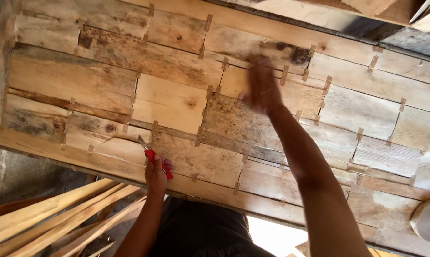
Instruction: Trimming and fitting thin wooden strips on a panel using a utility knife.
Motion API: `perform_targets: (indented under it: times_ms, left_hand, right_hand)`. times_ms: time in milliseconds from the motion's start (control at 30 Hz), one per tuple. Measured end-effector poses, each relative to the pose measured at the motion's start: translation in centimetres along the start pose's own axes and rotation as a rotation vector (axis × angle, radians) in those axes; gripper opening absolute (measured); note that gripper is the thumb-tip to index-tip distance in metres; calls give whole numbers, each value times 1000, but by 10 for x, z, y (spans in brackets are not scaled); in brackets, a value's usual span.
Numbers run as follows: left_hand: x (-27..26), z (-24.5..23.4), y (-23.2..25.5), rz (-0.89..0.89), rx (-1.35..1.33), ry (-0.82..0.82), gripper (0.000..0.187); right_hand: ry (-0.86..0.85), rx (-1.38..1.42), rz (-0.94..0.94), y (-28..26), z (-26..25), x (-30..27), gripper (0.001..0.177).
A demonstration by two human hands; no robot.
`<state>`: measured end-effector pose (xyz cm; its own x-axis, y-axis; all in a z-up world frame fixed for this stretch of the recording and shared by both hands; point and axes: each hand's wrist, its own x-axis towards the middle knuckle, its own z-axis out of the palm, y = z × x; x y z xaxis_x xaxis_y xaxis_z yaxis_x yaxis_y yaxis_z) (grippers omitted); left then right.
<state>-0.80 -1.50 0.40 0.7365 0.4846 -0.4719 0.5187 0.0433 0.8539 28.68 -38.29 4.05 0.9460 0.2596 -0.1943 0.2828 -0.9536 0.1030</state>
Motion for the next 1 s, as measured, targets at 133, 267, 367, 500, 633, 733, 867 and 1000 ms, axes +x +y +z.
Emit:
perform_targets:
  times_ms: [133, 267, 367, 500, 633, 733, 867, 1000]
  left_hand:
    - [9, -3, -5, 11, -65, -8, 40]
    - [1, -2, 1, -4, -30, -26, 41]
    - [4, -1, 1, -9, -12, -24, 41]
    - [2, -1, 6, -55, -8, -1, 41]
    - [-1, 1, 19, -83, 25, -3, 41]
    - [4, -1, 11, -47, 30, -21, 42]
    - [8, -2, 9, -39, -9, -34, 43]
    - [7, -4, 10, -53, 6, -44, 45]
  right_hand:
    - [-122, 303, -464, -8, 13, 24, 94]
    - [125, 453, -133, 3, 22, 61, 92]
    - [89, 344, -99, -7, 7, 65, 95]
    - [83, 267, -503, -26, 0, 33, 99]
    - [-121, 620, -419, -18, 2, 8, 100]
    - [144, 427, -223, -18, 18, -1, 98]
    - [76, 258, -530, -35, 17, -16, 106]
    - [199, 381, -387, -31, 17, 24, 102]
